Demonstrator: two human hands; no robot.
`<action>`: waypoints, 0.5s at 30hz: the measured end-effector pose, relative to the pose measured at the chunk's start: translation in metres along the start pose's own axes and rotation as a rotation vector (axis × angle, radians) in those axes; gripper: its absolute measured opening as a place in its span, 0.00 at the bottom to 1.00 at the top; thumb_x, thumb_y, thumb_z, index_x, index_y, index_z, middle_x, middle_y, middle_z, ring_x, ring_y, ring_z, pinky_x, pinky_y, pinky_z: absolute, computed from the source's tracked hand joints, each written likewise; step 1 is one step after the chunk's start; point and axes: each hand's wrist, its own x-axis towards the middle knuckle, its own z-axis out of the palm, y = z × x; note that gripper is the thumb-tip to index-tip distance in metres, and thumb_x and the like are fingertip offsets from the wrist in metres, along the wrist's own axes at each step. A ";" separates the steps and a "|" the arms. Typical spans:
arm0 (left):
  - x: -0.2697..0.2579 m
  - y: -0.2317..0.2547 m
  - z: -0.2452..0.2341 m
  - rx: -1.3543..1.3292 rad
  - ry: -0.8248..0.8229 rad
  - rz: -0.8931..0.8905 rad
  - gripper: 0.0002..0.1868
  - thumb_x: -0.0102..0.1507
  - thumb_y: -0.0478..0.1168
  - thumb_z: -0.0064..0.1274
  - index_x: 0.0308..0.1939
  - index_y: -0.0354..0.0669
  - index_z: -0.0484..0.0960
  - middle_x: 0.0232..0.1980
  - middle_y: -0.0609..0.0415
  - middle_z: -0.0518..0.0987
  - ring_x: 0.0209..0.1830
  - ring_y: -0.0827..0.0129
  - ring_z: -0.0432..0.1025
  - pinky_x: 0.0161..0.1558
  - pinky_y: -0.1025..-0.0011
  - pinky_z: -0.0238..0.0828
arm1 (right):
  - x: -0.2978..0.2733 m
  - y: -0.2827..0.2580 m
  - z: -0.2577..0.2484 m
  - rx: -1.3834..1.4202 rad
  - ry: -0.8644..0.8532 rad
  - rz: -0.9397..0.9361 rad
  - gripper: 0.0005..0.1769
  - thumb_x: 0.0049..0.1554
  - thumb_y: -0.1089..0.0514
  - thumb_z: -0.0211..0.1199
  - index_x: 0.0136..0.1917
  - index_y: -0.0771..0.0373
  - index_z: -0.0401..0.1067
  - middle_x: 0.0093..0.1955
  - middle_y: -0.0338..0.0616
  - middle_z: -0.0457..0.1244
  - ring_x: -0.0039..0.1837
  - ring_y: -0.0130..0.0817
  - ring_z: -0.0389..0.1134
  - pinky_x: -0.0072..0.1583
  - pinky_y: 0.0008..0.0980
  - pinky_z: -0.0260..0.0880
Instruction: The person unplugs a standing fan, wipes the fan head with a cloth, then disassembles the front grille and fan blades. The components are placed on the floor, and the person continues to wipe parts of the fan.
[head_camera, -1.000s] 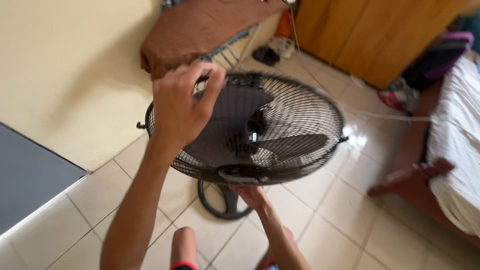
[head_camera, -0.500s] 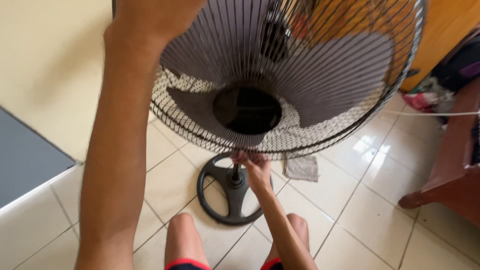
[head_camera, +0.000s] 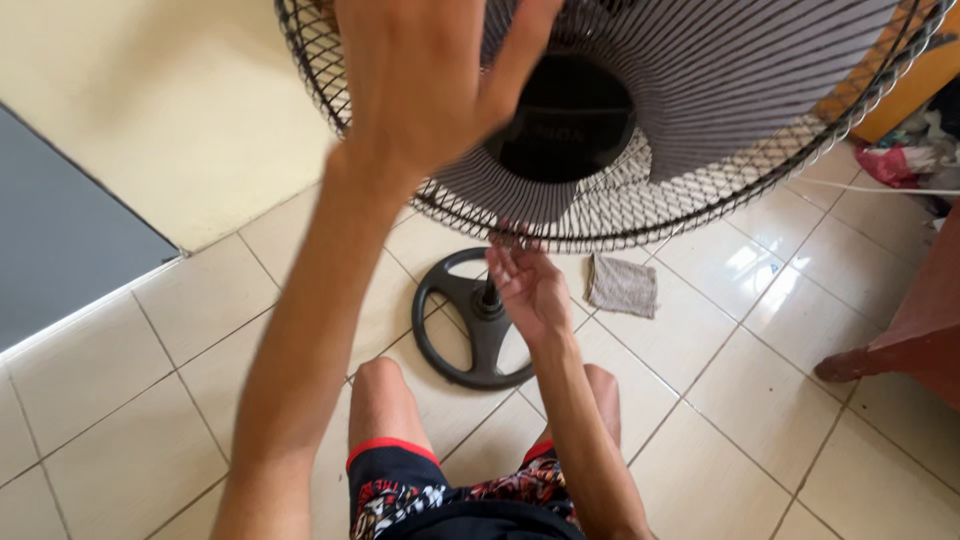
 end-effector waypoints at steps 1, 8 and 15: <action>-0.011 0.008 -0.006 0.029 0.042 0.017 0.12 0.67 0.42 0.63 0.47 0.39 0.81 0.41 0.45 0.76 0.40 0.54 0.70 0.42 0.57 0.65 | -0.002 0.001 0.000 -0.033 -0.028 -0.055 0.09 0.65 0.68 0.49 0.57 0.70 0.68 0.60 0.57 0.68 0.61 0.47 0.72 0.64 0.44 0.74; -0.159 0.071 -0.010 -0.403 0.182 -0.659 0.10 0.67 0.30 0.56 0.53 0.37 0.78 0.48 0.50 0.78 0.48 0.65 0.71 0.51 0.68 0.70 | -0.004 0.002 -0.007 -0.317 -0.028 -0.348 0.12 0.63 0.69 0.56 0.60 0.64 0.66 0.59 0.52 0.68 0.61 0.44 0.72 0.60 0.42 0.75; -0.261 0.069 0.066 -1.184 0.459 -1.560 0.15 0.66 0.30 0.51 0.55 0.38 0.69 0.48 0.57 0.76 0.48 0.72 0.73 0.56 0.67 0.78 | 0.003 -0.001 -0.021 -0.397 0.051 -0.536 0.11 0.61 0.70 0.63 0.55 0.68 0.65 0.52 0.53 0.69 0.55 0.43 0.74 0.59 0.39 0.79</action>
